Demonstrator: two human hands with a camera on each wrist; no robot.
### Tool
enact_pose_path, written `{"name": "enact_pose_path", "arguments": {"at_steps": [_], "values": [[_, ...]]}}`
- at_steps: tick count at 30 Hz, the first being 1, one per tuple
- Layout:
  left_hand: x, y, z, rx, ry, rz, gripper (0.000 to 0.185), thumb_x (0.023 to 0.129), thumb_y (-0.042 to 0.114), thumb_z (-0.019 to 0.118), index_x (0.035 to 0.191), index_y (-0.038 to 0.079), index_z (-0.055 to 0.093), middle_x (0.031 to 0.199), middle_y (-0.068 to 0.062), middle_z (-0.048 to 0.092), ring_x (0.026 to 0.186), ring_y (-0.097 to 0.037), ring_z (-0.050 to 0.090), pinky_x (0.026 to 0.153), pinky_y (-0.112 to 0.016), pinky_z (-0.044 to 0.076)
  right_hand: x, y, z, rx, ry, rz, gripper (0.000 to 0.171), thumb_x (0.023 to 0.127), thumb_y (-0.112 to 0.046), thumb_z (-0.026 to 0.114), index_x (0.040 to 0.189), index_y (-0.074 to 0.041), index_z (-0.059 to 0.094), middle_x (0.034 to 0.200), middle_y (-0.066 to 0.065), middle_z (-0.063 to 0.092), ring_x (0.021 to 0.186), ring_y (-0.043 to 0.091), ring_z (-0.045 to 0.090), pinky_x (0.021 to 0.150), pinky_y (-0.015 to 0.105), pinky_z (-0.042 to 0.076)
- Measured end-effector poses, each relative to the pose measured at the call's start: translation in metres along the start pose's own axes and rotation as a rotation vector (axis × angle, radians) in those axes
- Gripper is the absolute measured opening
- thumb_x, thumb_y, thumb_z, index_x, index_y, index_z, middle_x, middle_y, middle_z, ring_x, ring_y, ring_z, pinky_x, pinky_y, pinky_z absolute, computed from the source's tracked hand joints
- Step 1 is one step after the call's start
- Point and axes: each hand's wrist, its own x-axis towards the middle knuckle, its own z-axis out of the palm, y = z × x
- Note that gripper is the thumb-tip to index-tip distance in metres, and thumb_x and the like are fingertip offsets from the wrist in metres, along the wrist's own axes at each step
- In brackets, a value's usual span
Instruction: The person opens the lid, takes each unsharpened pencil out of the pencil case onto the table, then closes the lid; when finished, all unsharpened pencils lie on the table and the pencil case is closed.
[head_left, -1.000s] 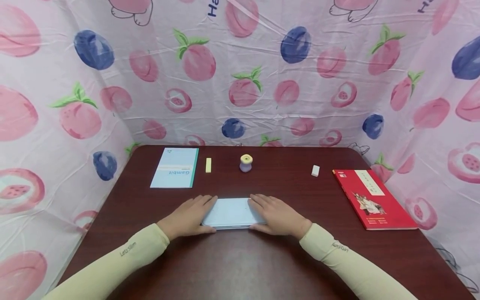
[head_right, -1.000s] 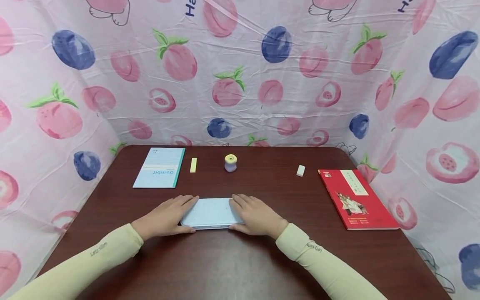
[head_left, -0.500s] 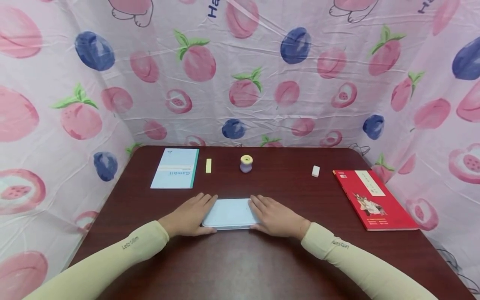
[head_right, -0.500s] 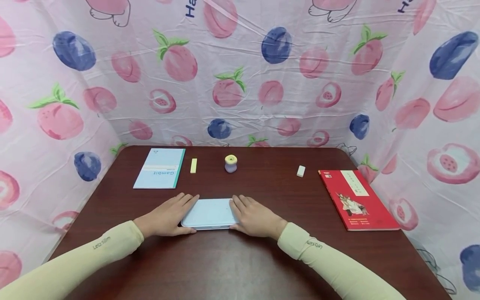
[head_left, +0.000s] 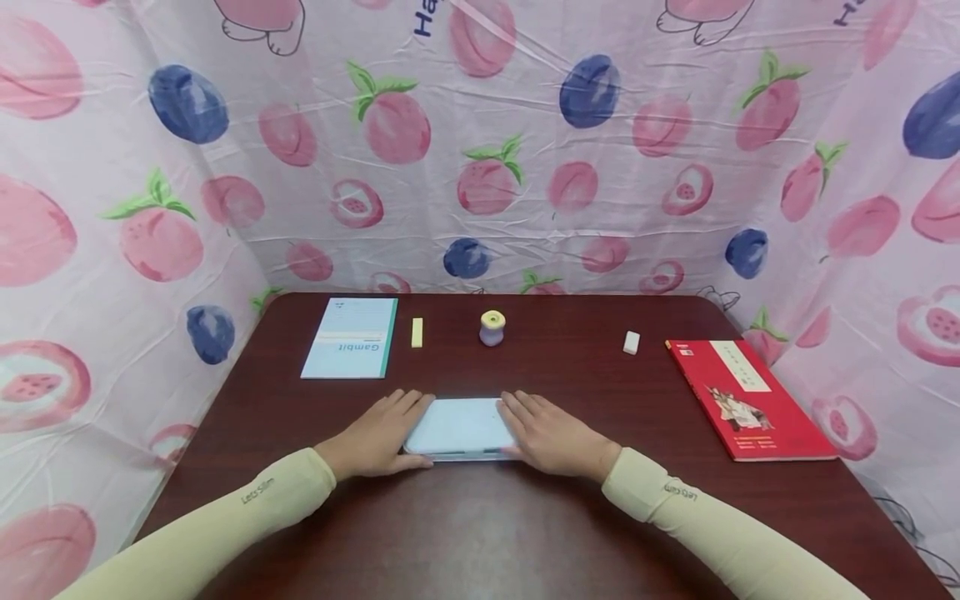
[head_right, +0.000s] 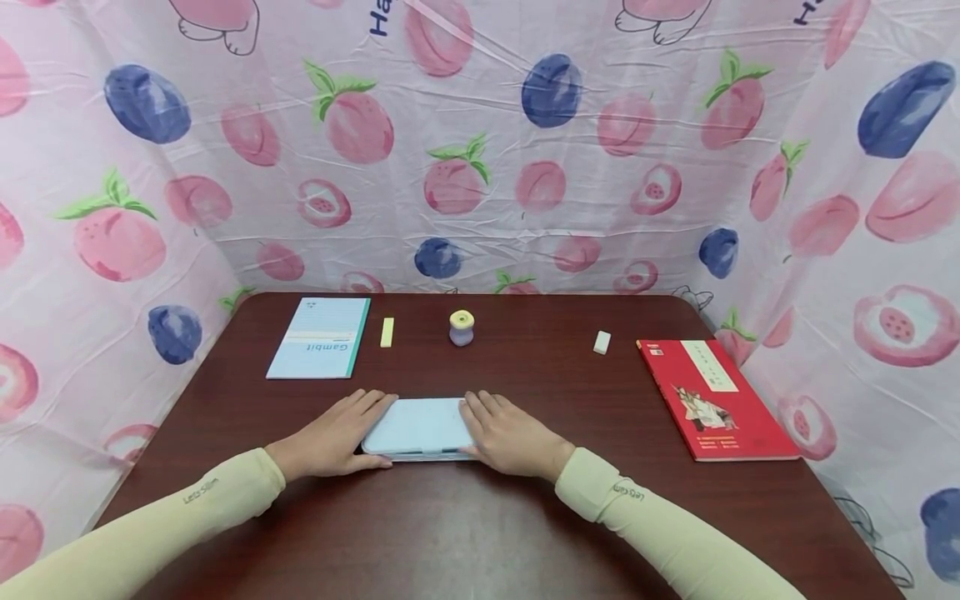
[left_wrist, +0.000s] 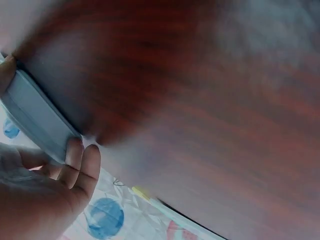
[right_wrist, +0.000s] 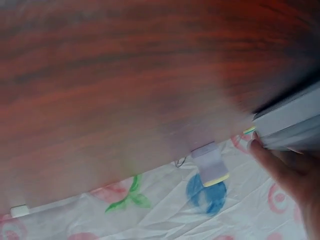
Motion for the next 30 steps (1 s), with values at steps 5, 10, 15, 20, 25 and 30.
{"name": "enact_pose_path", "arguments": {"at_steps": [5, 10, 15, 20, 25, 30], "values": [[0.0006, -0.0023, -0.0011, -0.040, 0.006, 0.015, 0.101, 0.089, 0.060, 0.081, 0.163, 0.008, 0.037, 0.156, -0.011, 0.052, 0.136, -0.028, 0.051, 0.119, -0.052, 0.044, 0.0019, 0.0038, -0.0083, 0.111, 0.015, 0.039, 0.058, 0.107, -0.047, 0.061, 0.144, -0.004, 0.061, 0.139, 0.013, 0.071, 0.125, 0.026, 0.071, 0.106, 0.040, 0.057], [-0.0009, -0.0027, -0.0007, -0.093, 0.013, 0.005, 0.104, 0.088, 0.058, 0.084, 0.165, 0.007, 0.036, 0.153, -0.011, 0.052, 0.133, -0.025, 0.052, 0.115, -0.049, 0.048, 0.0015, 0.0043, -0.0053, 0.118, 0.023, 0.042, 0.057, 0.107, -0.048, 0.060, 0.144, -0.005, 0.061, 0.138, 0.012, 0.071, 0.125, 0.025, 0.071, 0.105, 0.040, 0.058], [-0.0008, -0.0033, -0.0016, -0.165, 0.020, -0.023, 0.110, 0.084, 0.054, 0.089, 0.166, 0.007, 0.034, 0.152, -0.011, 0.052, 0.133, -0.024, 0.051, 0.114, -0.047, 0.049, 0.0027, 0.0053, -0.0041, 0.118, 0.046, 0.046, 0.057, 0.107, -0.049, 0.059, 0.144, -0.005, 0.062, 0.138, 0.013, 0.071, 0.124, 0.025, 0.072, 0.104, 0.040, 0.059], [-0.0009, -0.0053, -0.0031, -0.245, 0.024, -0.043, 0.116, 0.079, 0.052, 0.093, 0.165, 0.003, 0.033, 0.153, -0.012, 0.050, 0.137, -0.025, 0.049, 0.118, -0.050, 0.046, 0.0032, 0.0057, -0.0051, 0.124, 0.053, 0.054, 0.058, 0.107, -0.050, 0.059, 0.144, -0.005, 0.062, 0.139, 0.014, 0.071, 0.124, 0.025, 0.073, 0.103, 0.040, 0.059], [-0.0030, -0.0071, -0.0034, -0.314, 0.030, -0.071, 0.114, 0.082, 0.056, 0.090, 0.165, 0.002, 0.033, 0.154, -0.012, 0.050, 0.138, -0.026, 0.049, 0.118, -0.052, 0.047, 0.0024, 0.0064, -0.0048, 0.146, 0.066, 0.067, 0.058, 0.105, -0.049, 0.062, 0.144, -0.006, 0.063, 0.140, 0.013, 0.071, 0.125, 0.024, 0.073, 0.102, 0.040, 0.060], [-0.0058, -0.0075, -0.0038, -0.340, 0.031, -0.114, 0.108, 0.087, 0.056, 0.085, 0.164, 0.001, 0.033, 0.152, -0.013, 0.051, 0.138, -0.026, 0.051, 0.117, -0.051, 0.047, 0.0025, 0.0094, -0.0032, 0.146, 0.128, 0.077, 0.054, 0.102, -0.048, 0.068, 0.138, -0.007, 0.068, 0.132, 0.009, 0.076, 0.117, 0.021, 0.076, 0.097, 0.039, 0.062]]}}
